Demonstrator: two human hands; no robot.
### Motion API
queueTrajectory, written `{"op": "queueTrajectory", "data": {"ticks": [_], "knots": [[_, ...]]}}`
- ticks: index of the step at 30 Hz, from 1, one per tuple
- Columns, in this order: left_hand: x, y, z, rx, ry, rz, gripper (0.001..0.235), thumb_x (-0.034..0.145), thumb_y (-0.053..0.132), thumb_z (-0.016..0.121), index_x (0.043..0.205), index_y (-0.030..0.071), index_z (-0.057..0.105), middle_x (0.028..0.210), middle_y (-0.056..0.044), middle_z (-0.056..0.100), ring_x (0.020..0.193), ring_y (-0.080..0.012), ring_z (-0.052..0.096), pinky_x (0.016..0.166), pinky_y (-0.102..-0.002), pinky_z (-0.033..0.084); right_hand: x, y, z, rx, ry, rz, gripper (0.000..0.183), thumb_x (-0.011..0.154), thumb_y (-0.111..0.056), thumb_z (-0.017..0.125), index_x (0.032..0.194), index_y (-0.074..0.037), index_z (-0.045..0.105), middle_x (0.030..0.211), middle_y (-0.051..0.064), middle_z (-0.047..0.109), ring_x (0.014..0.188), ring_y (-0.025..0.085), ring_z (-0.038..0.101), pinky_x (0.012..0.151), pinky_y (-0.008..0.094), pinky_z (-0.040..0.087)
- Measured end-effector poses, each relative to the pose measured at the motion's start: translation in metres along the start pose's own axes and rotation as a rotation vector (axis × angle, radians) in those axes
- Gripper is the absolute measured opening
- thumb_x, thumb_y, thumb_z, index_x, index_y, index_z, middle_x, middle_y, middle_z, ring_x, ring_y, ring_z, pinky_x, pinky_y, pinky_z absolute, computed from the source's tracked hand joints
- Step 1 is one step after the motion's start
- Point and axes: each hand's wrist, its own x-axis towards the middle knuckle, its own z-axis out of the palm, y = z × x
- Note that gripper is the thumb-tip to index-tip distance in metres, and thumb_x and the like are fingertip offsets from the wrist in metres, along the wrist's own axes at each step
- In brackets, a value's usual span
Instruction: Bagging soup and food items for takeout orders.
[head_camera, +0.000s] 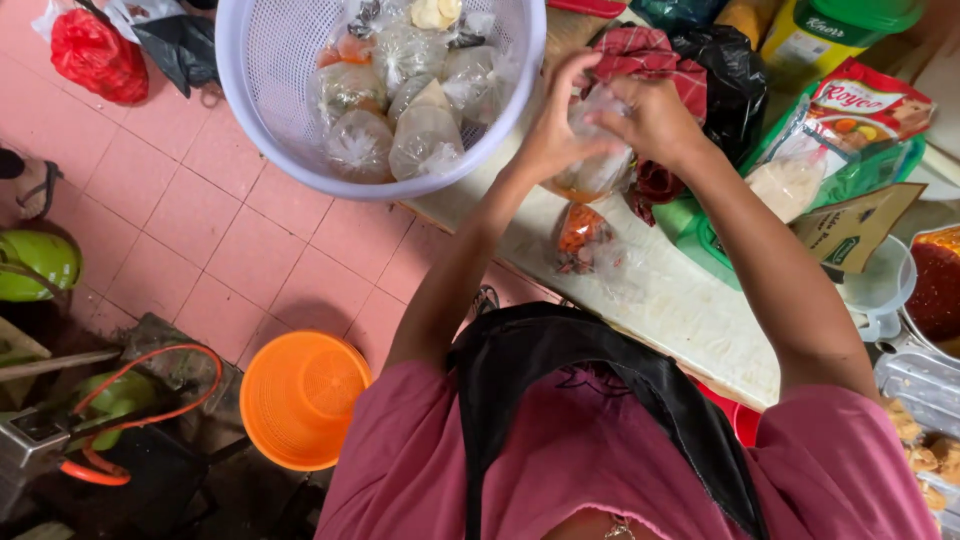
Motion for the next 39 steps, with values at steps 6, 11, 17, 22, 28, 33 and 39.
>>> {"op": "queueTrajectory", "data": {"ticks": [6,11,17,22,28,33,39], "knots": [[-0.010,-0.049,0.039,0.085,-0.386,-0.571,0.062,0.082,0.039,0.064,0.130,0.000,0.055,0.103,-0.013,0.067,0.094,-0.0287,0.068,0.088,-0.050,0.051,0.035,0.010,0.035,-0.149,-0.132,-0.067,0.025,0.096,-0.023,0.080,0.094,0.002,0.079,0.085,0.017,0.079,0.049,0.019,0.068,0.041,0.026,0.055],[0.016,-0.071,0.044,0.366,-0.505,-0.676,0.052,0.093,0.046,0.042,0.116,0.005,0.064,0.086,-0.014,0.068,0.082,-0.0333,0.069,0.079,-0.063,0.051,0.028,-0.062,0.004,-0.858,0.135,-0.108,0.065,0.097,-0.057,0.074,0.134,-0.009,0.051,0.106,0.011,0.063,0.041,0.014,0.053,0.029,0.025,0.042],[0.012,-0.087,0.044,0.302,-0.472,-0.394,0.037,0.079,0.041,0.070,0.092,0.006,0.073,0.084,-0.016,0.072,0.085,-0.0404,0.071,0.074,-0.059,0.052,-0.030,0.039,0.070,-1.361,0.085,-0.273,0.053,0.100,-0.016,0.061,0.152,-0.017,0.052,0.122,0.009,0.061,0.093,0.032,0.069,0.080,0.060,0.054],[0.015,-0.084,0.022,0.198,-0.576,-0.157,0.031,0.076,0.037,0.081,0.092,0.010,0.075,0.096,-0.019,0.069,0.092,-0.0429,0.069,0.080,-0.051,0.054,-0.062,0.094,0.023,-0.828,-0.541,0.156,0.028,0.105,-0.050,0.043,0.118,-0.035,0.064,0.091,0.003,0.078,0.095,0.030,0.075,0.094,0.048,0.048],[0.045,-0.039,0.012,0.344,-0.633,0.071,0.014,0.086,0.031,0.083,0.086,0.019,0.075,0.082,0.004,0.063,0.089,-0.0181,0.054,0.089,-0.039,0.041,-0.069,0.003,-0.046,0.259,-0.345,0.612,0.021,0.112,-0.014,0.047,0.108,-0.005,0.065,0.091,0.007,0.069,0.079,0.019,0.063,0.074,0.034,0.050],[0.083,0.000,-0.002,0.424,-0.515,0.201,0.009,0.083,0.022,0.081,0.078,0.018,0.074,0.077,0.003,0.066,0.062,-0.0136,0.056,0.058,-0.033,0.044,-0.074,-0.021,-0.031,1.035,0.142,0.764,0.019,0.112,-0.011,0.040,0.107,-0.006,0.057,0.075,0.001,0.049,0.057,0.011,0.041,0.053,0.026,0.034],[0.137,0.028,0.015,0.249,-0.422,0.078,0.015,0.093,0.028,0.068,0.089,0.016,0.075,0.062,0.007,0.065,0.046,-0.0051,0.049,0.038,-0.028,0.038,-0.062,-0.061,-0.031,1.814,0.341,0.349,0.020,0.110,-0.030,0.046,0.108,-0.014,0.058,0.073,-0.010,0.036,0.054,0.003,0.024,0.048,0.018,0.019]]}}
